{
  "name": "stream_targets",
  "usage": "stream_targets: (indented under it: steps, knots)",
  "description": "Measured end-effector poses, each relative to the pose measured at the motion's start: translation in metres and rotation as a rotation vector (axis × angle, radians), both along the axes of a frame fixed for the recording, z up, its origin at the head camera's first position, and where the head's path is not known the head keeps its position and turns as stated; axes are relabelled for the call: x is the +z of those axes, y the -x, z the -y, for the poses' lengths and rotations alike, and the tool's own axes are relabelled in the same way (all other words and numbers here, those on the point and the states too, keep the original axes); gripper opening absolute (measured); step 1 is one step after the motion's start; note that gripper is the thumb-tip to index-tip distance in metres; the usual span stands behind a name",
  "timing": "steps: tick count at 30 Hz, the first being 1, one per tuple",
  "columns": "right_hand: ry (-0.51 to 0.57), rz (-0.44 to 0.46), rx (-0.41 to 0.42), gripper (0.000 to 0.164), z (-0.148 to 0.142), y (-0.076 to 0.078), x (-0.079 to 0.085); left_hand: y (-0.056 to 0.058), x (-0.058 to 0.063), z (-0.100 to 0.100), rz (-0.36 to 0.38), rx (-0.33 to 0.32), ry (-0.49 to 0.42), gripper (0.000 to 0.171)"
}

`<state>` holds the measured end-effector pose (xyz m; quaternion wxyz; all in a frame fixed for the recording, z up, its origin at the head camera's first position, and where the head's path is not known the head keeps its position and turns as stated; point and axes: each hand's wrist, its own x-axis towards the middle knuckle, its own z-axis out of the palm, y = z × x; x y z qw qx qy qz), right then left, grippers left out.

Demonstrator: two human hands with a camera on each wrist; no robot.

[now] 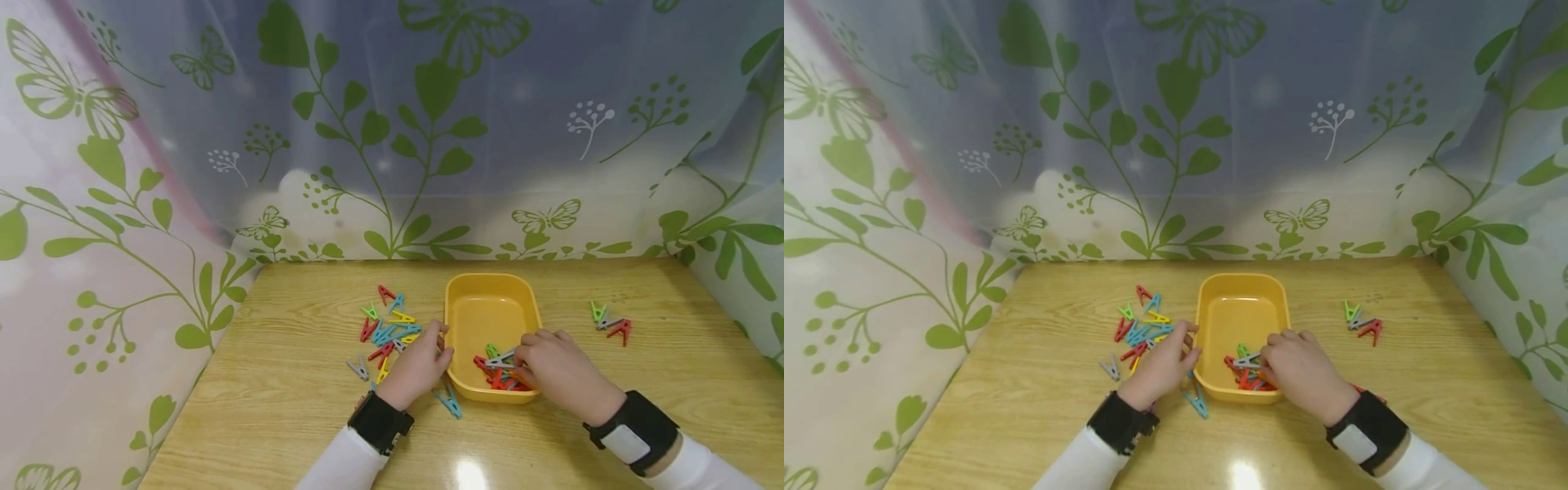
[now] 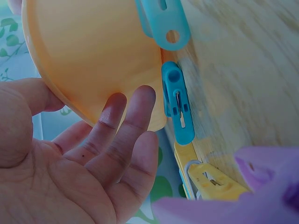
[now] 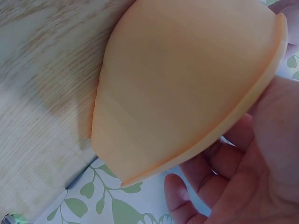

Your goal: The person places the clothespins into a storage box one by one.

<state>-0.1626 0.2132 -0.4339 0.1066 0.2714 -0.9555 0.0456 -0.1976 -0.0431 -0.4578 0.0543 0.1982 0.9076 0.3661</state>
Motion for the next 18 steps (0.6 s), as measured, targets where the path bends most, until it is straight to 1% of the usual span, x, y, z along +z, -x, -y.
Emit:
stream_targets:
  steps: [6,12,15,18]
  knots:
    - [0.007,-0.007,0.021,0.016,0.0007,-0.0005,-0.0006,0.0,0.0002,-0.0008,-0.002,0.008,0.012,0.036]
    - [0.012,-0.053,0.038,0.016,0.0001,-0.0044,-0.0005,-0.0003,0.0012,-0.0014,0.003,0.011,0.011,0.037]
    - [0.031,-0.075,0.041,0.016,-0.0011,-0.0066,-0.0011,-0.0003,0.001,-0.0015,0.005,0.011,0.011,0.037]
    - [0.056,-0.083,0.032,0.016,-0.0027,-0.009,-0.0018,-0.0004,0.0006,-0.0014,-0.011,0.007,0.014,0.036]
